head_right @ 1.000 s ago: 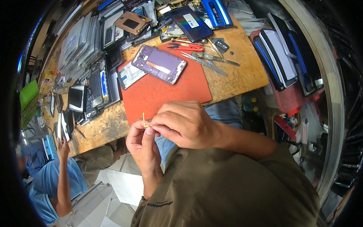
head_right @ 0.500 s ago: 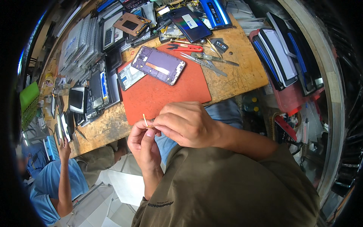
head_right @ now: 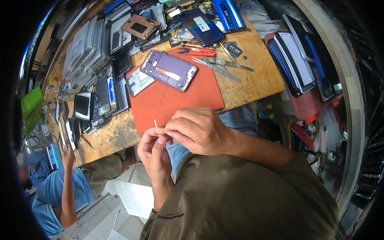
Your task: The person works at a cluttered electronics repair bench, handling a disassembled smartphone and small components. They use tweezers and a soldering iron to manipulate tiny parts on a red mat, occasionally picking up a soldering stand and a toothbrush. The person also briefly operates a smartphone screen before returning to the repair task.
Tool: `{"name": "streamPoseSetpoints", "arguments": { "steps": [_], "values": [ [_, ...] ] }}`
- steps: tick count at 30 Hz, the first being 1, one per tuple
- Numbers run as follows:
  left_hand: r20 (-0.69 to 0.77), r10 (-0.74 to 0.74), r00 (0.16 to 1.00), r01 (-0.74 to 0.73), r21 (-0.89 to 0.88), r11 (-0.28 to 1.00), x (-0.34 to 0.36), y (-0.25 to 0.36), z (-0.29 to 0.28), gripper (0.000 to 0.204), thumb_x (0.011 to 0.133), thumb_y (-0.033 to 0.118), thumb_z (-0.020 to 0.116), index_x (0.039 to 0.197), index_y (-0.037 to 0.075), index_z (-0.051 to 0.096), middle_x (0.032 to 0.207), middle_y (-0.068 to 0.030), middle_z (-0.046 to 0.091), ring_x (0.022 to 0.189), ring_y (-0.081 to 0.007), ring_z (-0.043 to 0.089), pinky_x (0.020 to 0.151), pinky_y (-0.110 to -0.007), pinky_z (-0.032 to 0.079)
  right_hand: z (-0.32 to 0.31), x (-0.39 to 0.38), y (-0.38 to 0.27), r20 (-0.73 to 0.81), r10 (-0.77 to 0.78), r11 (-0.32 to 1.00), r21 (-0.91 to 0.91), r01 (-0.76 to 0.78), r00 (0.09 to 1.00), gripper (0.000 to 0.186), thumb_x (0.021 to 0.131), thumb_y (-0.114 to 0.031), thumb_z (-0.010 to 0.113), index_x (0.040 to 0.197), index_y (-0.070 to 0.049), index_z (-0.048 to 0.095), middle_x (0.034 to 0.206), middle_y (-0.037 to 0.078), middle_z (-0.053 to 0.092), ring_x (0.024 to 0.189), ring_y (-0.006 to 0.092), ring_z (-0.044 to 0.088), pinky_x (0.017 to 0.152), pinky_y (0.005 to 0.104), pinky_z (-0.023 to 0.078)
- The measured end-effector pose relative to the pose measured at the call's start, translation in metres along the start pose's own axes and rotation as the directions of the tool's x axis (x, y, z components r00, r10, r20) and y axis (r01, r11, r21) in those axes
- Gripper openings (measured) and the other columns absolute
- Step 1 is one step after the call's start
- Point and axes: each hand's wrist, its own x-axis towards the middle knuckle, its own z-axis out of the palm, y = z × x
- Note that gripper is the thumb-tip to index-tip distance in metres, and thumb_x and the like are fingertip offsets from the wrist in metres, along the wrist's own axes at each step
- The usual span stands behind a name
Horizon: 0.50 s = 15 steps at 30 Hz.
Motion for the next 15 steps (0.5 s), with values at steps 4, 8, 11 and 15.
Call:
{"name": "streamPoseSetpoints", "arguments": {
  "steps": [4,8,11,15],
  "values": [
    [0.0,0.002,1.0,-0.002,-0.018,1.0,0.001,-0.001,0.0,0.017,0.103,0.007,0.069,0.116,-0.004,0.071,0.099,-0.0059,0.07,0.091,-0.0125,0.065,0.084,-0.028,0.052,-0.001,0.0,0.0,0.012,0.02,1.0,0.004,-0.02,1.0,0.022,0.085,0.004,0.083,0.102,-0.002,0.07,0.087,0.011,0.072,0.073,0.0287,0.074,0.06,0.0398,0.055],
    [-0.023,-0.002,1.0,0.001,-0.02,1.0,0.0,-0.006,-0.002,0.018,0.104,0.012,0.067,0.113,-0.004,0.071,0.098,-0.0074,0.07,0.089,-0.014,0.065,0.084,-0.03,0.053,-0.003,-0.003,-0.001,0.015,0.061,0.998,0.029,-0.061,0.998,0.022,0.085,0.006,0.083,0.102,-0.002,0.07,0.087,0.011,0.072,0.073,0.0291,0.074,0.06,0.0401,0.055],
    [-0.079,0.021,0.997,-0.024,-0.03,0.999,0.0,-0.007,-0.006,0.019,0.105,0.014,0.066,0.11,-0.004,0.071,0.097,-0.0076,0.07,0.088,-0.0142,0.064,0.084,-0.03,0.052,-0.004,-0.004,-0.001,0.018,0.077,0.996,0.034,-0.077,0.997,0.023,0.085,0.006,0.083,0.102,-0.002,0.071,0.088,0.011,0.071,0.074,0.0293,0.073,0.061,0.0401,0.055],
    [-0.044,0.02,0.999,-0.018,0.044,0.999,-0.001,-0.003,-0.014,0.012,0.105,0.01,0.069,0.108,-0.002,0.071,0.095,-0.0056,0.07,0.085,-0.0117,0.063,0.08,-0.028,0.051,-0.003,-0.004,0.001,0.069,0.047,0.996,0.072,-0.052,0.997,0.023,0.084,0.005,0.083,0.103,-0.001,0.071,0.091,0.01,0.071,0.076,0.0293,0.073,0.062,0.0403,0.056]
  ]
}}
